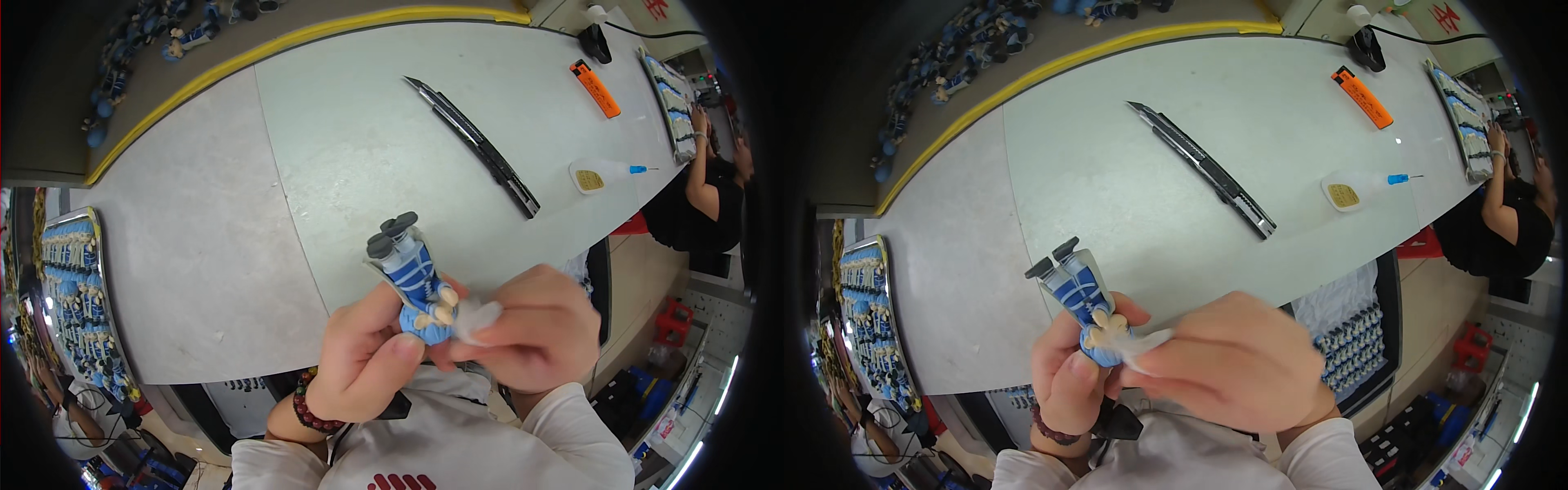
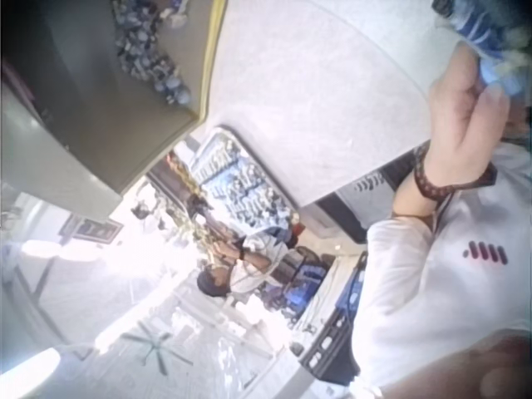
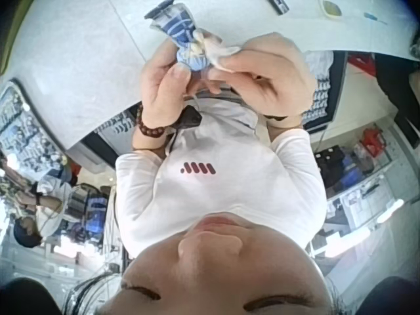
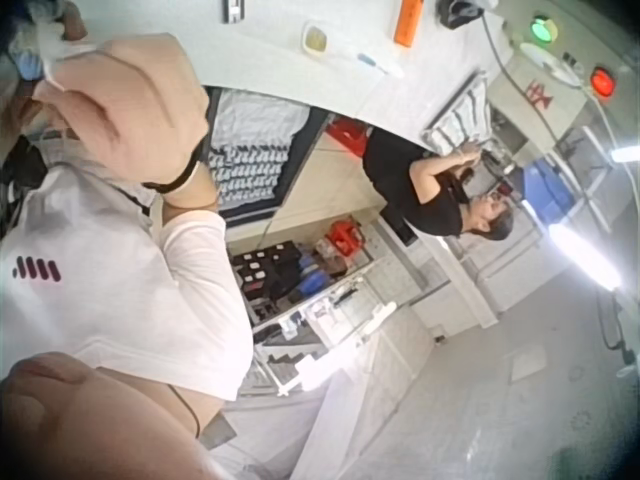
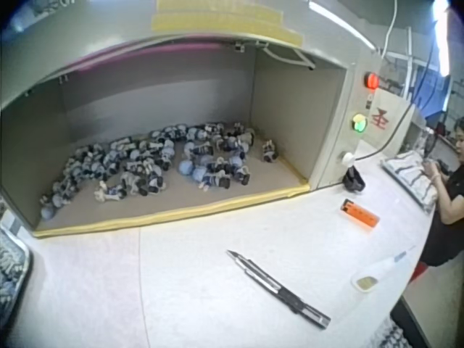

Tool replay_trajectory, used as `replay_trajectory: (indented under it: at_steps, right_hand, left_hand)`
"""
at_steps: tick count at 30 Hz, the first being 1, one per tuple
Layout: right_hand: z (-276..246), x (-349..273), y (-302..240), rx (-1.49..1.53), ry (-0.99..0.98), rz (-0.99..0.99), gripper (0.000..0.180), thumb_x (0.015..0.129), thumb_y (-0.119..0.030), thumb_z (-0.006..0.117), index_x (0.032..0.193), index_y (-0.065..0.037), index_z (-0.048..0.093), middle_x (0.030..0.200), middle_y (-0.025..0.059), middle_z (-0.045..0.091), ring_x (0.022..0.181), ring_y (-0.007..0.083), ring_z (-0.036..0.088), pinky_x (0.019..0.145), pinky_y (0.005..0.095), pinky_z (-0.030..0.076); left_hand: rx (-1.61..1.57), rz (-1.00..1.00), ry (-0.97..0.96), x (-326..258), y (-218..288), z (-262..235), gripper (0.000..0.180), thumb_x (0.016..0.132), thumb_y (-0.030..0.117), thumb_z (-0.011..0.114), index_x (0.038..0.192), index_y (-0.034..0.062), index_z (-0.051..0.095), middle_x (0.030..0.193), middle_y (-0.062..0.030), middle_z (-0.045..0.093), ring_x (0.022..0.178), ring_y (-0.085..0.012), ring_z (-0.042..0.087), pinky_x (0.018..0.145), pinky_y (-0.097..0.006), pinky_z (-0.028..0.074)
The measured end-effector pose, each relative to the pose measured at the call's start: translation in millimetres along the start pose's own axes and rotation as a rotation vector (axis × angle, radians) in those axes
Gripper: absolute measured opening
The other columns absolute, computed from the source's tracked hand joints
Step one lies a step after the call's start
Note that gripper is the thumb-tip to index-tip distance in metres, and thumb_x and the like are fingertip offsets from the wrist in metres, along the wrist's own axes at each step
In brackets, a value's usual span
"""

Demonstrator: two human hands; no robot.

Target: Gluing parts of small blue and white figurines at a factory workbench.

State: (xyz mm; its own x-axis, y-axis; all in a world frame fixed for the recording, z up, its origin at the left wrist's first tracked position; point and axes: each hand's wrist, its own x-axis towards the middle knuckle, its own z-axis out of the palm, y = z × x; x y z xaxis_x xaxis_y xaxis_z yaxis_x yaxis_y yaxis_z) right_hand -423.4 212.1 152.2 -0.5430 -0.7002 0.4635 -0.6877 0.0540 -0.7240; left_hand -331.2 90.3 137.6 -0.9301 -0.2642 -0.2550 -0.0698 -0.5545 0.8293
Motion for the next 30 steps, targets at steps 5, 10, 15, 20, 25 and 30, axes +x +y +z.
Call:
replay_trajectory:
  at_steps: [5,10,15,20,25,30]
  right_hand:
    - [-4.1,-5.5,14.8,-0.072,0.325,0.096,0.020,0.059,-0.002,0.069,0.077,-0.003,0.061,0.068,0.0054,0.051,0.052,0.0124,0.046,0.045,0.0213,0.036]
    - [-6.6,-6.7,16.1,-0.144,0.255,0.127,0.019,0.059,0.002,0.064,0.078,-0.004,0.062,0.067,0.0056,0.049,0.051,0.0112,0.043,0.044,0.0200,0.033]
    - [-9.1,-8.6,0.3,0.062,0.155,0.023,0.025,0.056,-0.003,0.067,0.080,-0.007,0.063,0.069,0.0044,0.051,0.054,0.0137,0.048,0.047,0.0207,0.035]
    - [10.0,2.1,2.4,0.072,-0.059,-0.074,0.027,0.054,-0.006,0.068,0.081,-0.006,0.062,0.069,0.0029,0.052,0.057,0.0148,0.051,0.049,0.0229,0.038]
    - [12.4,2.4,4.2,0.007,0.006,-0.106,0.025,0.054,-0.005,0.066,0.079,-0.005,0.061,0.069,0.0018,0.051,0.055,0.0150,0.049,0.050,0.0240,0.039]
    - [17.8,-0.8,14.5,0.155,0.020,-0.041,0.026,0.054,-0.001,0.068,0.079,-0.006,0.061,0.067,0.0022,0.049,0.053,0.0148,0.046,0.048,0.0252,0.039]
  left_hand:
    - [-0.101,-0.024,-0.039,1.0,-0.8,-4.9,0.057,0.074,0.037,0.052,0.100,-0.0127,0.042,0.083,-0.0148,0.050,0.048,-0.0113,0.047,0.041,-0.023,0.045]
    - [-0.130,-0.044,-0.039,-0.6,-3.3,-8.7,0.058,0.074,0.037,0.053,0.098,-0.0143,0.042,0.093,-0.0180,0.047,0.049,-0.0124,0.047,0.040,-0.024,0.045]
    - [-0.131,-0.028,-0.043,1.2,0.6,-1.5,0.054,0.074,0.036,0.053,0.095,-0.0135,0.045,0.090,-0.0168,0.049,0.049,-0.0098,0.045,0.040,-0.020,0.038]
    - [0.007,0.036,-0.028,0.0,-2.7,-5.1,0.053,0.075,0.035,0.052,0.096,-0.0127,0.047,0.083,-0.0135,0.053,0.050,-0.0050,0.042,0.042,-0.016,0.030]
    - [0.131,0.177,0.008,0.2,-6.7,-2.8,0.047,0.078,0.030,0.047,0.098,-0.0123,0.046,0.084,-0.0125,0.053,0.050,-0.0030,0.040,0.042,-0.016,0.030]
    - [0.137,0.201,0.009,-1.7,-8.7,-3.3,0.046,0.080,0.029,0.046,0.100,-0.0119,0.045,0.091,-0.0150,0.052,0.051,-0.0038,0.041,0.042,-0.016,0.030]
